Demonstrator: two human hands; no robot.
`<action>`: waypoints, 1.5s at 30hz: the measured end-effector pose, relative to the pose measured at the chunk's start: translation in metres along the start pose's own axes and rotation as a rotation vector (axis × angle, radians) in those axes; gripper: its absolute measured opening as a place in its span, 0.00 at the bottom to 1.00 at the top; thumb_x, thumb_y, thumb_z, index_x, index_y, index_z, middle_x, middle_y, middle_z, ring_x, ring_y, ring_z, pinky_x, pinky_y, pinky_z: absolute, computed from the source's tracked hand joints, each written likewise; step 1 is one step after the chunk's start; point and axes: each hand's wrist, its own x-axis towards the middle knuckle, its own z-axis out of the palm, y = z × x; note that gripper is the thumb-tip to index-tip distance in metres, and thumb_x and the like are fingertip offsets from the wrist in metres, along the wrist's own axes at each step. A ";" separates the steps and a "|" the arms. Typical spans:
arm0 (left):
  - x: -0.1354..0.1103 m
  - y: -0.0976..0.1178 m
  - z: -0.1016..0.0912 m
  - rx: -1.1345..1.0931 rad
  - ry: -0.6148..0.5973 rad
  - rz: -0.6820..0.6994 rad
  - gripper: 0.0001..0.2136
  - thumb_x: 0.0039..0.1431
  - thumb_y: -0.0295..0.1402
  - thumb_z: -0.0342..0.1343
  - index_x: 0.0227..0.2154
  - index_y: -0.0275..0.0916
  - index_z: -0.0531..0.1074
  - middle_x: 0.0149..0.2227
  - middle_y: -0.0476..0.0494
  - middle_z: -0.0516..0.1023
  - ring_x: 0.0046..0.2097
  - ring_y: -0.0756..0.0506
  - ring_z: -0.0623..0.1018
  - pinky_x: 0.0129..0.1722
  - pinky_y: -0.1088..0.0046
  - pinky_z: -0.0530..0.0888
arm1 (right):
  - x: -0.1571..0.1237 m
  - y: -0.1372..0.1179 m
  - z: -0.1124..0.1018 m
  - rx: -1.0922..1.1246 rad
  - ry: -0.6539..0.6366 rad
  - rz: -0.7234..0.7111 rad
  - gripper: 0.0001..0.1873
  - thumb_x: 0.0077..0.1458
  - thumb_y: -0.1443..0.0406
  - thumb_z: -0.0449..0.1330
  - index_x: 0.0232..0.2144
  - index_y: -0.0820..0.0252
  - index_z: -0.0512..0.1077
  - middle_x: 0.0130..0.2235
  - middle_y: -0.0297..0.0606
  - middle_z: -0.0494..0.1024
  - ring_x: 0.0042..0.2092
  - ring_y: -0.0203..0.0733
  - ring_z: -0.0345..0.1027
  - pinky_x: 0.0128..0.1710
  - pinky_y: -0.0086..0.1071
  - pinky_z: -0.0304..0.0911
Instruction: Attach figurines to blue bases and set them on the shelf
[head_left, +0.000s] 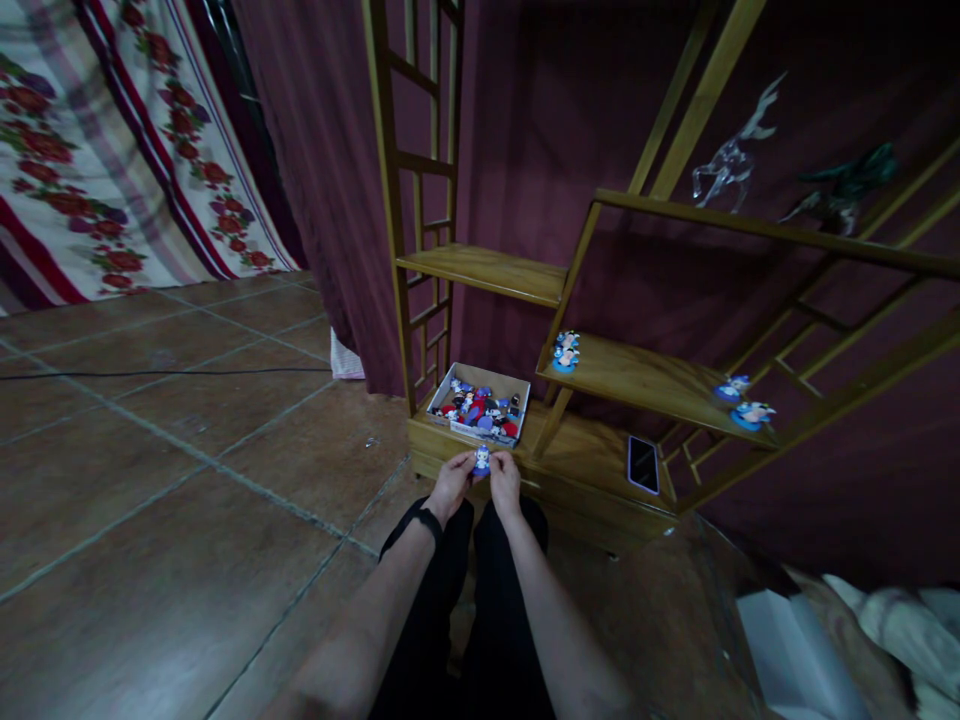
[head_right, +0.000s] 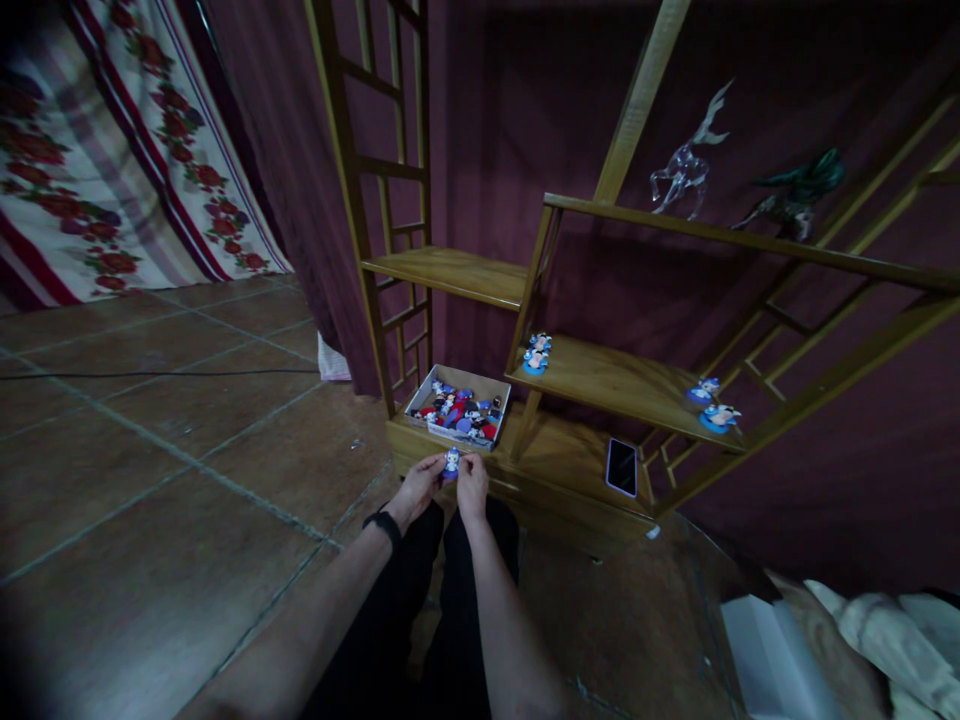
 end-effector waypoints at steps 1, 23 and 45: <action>0.000 0.000 0.000 0.001 0.002 0.001 0.09 0.42 0.31 0.64 0.29 0.33 0.76 0.27 0.44 0.77 0.27 0.51 0.73 0.27 0.76 0.70 | 0.000 0.001 0.000 -0.002 0.001 0.002 0.10 0.52 0.60 0.49 0.26 0.56 0.67 0.27 0.33 0.72 0.32 0.40 0.65 0.35 0.30 0.57; 0.003 -0.001 0.001 0.003 0.051 -0.038 0.04 0.48 0.28 0.60 0.28 0.33 0.74 0.26 0.42 0.76 0.26 0.51 0.74 0.26 0.76 0.71 | 0.001 0.003 0.001 0.015 -0.006 -0.005 0.13 0.53 0.59 0.48 0.28 0.57 0.70 0.30 0.34 0.75 0.33 0.40 0.66 0.35 0.30 0.58; -0.001 0.002 0.002 -0.016 0.028 -0.043 0.04 0.49 0.27 0.60 0.29 0.32 0.74 0.27 0.41 0.76 0.28 0.49 0.75 0.28 0.74 0.75 | 0.001 0.007 0.001 0.034 -0.023 -0.016 0.10 0.52 0.60 0.50 0.28 0.58 0.69 0.30 0.34 0.74 0.33 0.40 0.66 0.35 0.30 0.59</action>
